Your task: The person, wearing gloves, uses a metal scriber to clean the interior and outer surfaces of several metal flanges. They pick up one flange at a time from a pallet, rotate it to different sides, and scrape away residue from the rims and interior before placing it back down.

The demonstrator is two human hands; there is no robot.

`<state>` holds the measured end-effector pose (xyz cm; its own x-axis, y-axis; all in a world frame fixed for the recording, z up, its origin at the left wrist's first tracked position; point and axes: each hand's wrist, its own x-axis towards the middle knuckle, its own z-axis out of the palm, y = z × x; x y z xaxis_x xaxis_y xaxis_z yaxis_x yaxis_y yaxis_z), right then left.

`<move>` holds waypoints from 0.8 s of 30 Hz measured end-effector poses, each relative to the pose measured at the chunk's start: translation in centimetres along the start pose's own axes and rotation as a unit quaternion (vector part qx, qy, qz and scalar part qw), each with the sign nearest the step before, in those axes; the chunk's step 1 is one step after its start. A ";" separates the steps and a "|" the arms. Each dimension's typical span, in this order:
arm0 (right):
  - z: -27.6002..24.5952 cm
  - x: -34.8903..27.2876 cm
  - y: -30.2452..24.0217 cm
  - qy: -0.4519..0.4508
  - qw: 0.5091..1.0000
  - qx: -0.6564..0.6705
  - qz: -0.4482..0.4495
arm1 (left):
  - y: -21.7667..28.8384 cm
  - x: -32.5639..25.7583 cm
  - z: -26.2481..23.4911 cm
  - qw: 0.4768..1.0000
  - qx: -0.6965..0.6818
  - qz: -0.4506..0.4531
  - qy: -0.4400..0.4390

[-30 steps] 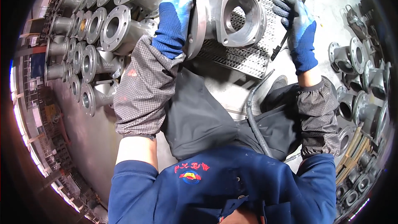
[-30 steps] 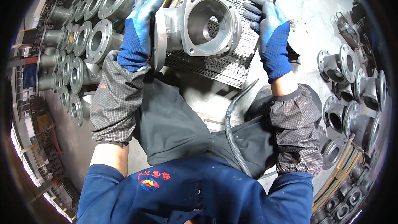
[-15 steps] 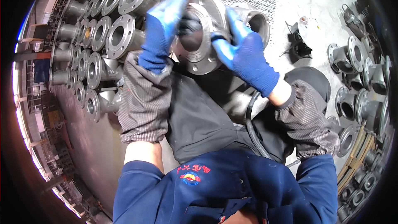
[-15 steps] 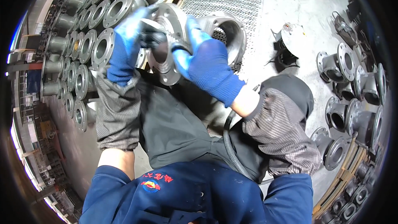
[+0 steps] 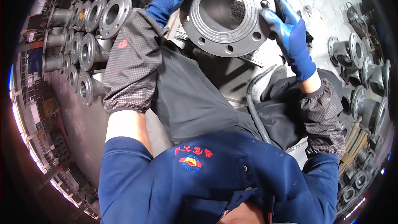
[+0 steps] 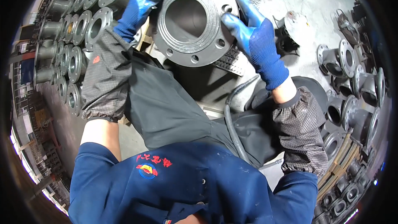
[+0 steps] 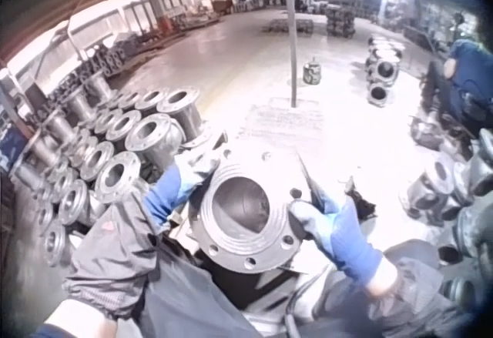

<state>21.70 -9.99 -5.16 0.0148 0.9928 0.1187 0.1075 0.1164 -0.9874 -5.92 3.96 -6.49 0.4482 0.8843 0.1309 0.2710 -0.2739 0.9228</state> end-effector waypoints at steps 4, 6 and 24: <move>-2.6 -0.7 1.3 0.014 0.995 -0.051 -0.083 | 2.5 -3.0 1.4 0.992 0.087 0.088 -0.004; -3.9 -1.1 2.6 0.015 0.994 -0.061 -0.093 | 3.5 -4.2 2.8 0.999 0.037 -0.019 0.014; -9.4 -5.4 -3.5 0.129 0.844 -0.502 -0.135 | 4.9 -0.6 8.2 0.986 -0.087 -0.140 -0.010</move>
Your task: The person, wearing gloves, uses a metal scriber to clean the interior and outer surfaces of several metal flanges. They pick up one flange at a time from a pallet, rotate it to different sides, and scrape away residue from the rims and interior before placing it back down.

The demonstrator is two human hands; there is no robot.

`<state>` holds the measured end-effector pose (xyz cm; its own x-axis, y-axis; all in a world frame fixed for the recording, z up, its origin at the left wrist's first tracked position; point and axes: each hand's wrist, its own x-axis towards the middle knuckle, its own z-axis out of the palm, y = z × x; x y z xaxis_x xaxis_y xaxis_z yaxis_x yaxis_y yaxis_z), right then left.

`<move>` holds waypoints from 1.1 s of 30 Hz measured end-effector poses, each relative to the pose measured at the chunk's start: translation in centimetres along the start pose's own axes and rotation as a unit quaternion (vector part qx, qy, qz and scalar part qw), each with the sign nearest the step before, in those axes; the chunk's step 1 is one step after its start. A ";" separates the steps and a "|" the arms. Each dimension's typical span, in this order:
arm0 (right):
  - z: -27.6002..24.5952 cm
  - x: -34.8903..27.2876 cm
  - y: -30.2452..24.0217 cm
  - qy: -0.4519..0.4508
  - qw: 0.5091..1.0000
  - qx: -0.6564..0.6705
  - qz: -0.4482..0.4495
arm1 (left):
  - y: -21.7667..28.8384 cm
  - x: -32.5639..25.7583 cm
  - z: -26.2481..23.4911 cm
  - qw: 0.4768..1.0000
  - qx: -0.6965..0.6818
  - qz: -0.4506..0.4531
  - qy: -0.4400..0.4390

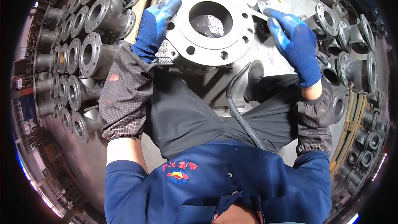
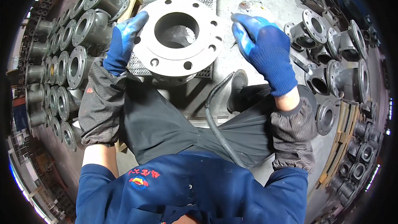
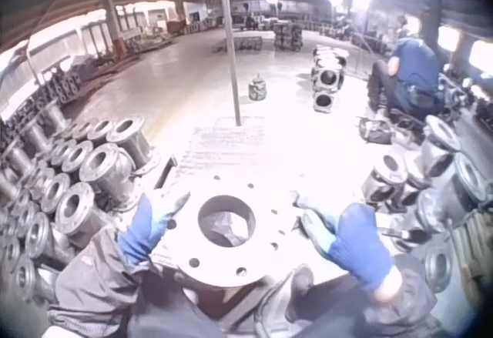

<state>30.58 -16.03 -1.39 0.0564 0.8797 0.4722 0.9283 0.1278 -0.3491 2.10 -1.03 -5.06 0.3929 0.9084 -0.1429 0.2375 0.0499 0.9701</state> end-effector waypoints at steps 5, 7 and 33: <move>-1.1 -0.6 -0.1 0.016 0.991 -0.103 -0.084 | 0.2 -0.8 0.0 0.999 -0.015 0.009 0.036; -1.3 -0.5 -0.3 -0.017 0.988 -0.126 -0.090 | 0.1 -0.8 0.1 0.999 0.002 0.022 0.041; 3.8 -0.2 4.5 -0.117 0.840 0.384 0.366 | 4.7 -2.1 6.0 0.999 0.024 0.041 0.002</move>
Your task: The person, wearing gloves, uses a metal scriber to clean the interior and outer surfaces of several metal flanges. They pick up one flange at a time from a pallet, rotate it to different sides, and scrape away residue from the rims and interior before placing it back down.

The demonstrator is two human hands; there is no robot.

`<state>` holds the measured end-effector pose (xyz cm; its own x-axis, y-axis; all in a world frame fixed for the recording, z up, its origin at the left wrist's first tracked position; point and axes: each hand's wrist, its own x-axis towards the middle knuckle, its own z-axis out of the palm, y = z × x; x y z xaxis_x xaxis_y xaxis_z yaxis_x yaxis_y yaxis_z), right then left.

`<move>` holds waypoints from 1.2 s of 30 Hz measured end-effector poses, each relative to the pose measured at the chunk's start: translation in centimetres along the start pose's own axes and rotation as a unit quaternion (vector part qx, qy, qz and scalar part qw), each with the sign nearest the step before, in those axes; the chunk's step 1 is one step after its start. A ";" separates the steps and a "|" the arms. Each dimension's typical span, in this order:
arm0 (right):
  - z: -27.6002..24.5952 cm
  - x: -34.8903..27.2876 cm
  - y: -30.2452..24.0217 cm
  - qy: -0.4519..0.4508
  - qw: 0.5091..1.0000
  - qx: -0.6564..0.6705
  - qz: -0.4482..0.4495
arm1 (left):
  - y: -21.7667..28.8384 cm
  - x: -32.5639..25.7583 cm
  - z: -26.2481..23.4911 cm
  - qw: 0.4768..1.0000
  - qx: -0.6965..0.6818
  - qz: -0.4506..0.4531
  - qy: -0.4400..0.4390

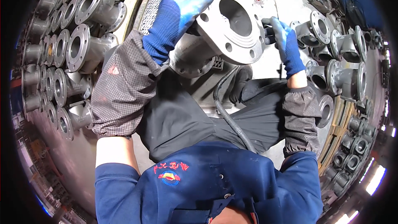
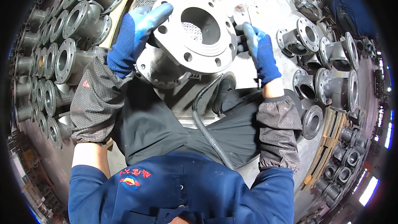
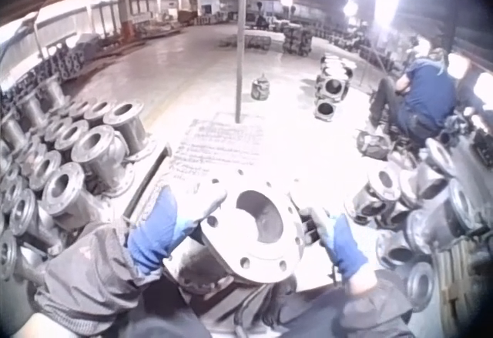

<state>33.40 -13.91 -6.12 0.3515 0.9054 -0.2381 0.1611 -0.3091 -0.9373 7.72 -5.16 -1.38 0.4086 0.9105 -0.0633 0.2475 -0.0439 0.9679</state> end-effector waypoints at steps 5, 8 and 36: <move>0.6 1.3 3.8 -0.006 0.941 -0.244 -0.234 | 2.3 -0.3 1.9 0.998 0.007 -0.060 -0.005; 0.0 2.5 4.3 -0.005 0.873 -0.375 -0.312 | 0.6 0.4 1.9 1.000 -0.001 0.011 -0.008; 9.0 6.4 -1.5 -0.043 0.968 -0.065 -0.237 | -7.5 -0.6 -6.7 0.959 -0.279 -0.015 0.052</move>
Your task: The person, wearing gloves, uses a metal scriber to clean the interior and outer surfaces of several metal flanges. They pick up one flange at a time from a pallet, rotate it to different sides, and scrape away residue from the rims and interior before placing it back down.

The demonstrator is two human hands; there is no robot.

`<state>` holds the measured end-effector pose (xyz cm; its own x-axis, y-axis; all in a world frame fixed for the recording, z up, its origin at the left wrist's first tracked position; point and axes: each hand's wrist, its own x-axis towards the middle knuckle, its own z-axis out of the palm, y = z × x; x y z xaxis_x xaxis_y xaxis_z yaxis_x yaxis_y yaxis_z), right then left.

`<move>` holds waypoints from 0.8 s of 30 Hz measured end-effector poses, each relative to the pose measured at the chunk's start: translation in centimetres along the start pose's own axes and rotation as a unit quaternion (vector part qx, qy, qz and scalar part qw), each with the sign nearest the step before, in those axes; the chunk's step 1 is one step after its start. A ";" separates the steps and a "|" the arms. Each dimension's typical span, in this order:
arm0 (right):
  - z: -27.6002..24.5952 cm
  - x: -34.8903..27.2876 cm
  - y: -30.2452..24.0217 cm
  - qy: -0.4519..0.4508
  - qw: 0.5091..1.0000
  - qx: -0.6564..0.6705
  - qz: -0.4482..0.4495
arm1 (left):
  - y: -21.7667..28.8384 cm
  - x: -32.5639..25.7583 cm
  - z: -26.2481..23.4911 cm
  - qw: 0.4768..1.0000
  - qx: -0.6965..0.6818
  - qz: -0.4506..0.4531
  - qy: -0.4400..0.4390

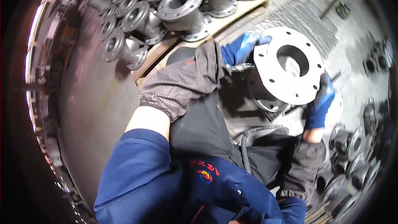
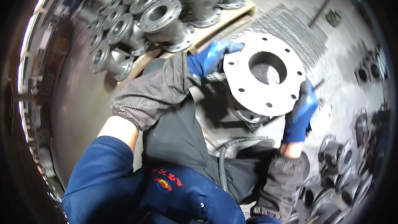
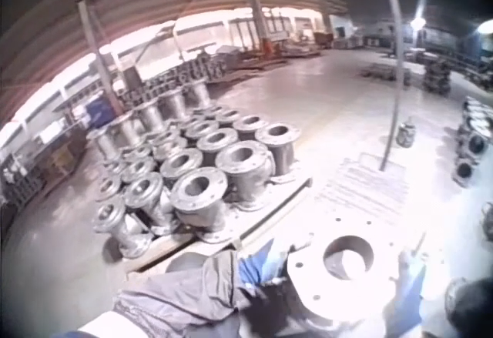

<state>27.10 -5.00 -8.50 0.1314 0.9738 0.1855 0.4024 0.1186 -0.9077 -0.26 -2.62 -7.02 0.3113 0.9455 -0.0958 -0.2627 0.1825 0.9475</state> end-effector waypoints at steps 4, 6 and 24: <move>1.7 -1.8 -2.9 -0.028 0.938 -0.214 -0.270 | -1.1 -3.2 -1.0 0.994 -0.096 -0.042 0.034; 2.2 -1.6 -2.8 -0.042 0.953 -0.163 -0.254 | -1.0 -3.6 -1.4 0.997 -0.061 -0.041 0.039; 28.6 -4.1 -14.4 -0.264 0.889 0.054 -0.370 | 4.9 -23.2 -19.5 0.926 0.018 0.166 0.340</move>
<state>-5.17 -5.14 -6.95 -0.5877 0.5742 0.5700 0.1090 0.7543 -0.6475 -26.62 -18.43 -6.06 -0.4307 0.9014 0.0436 -0.2068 -0.1455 0.9675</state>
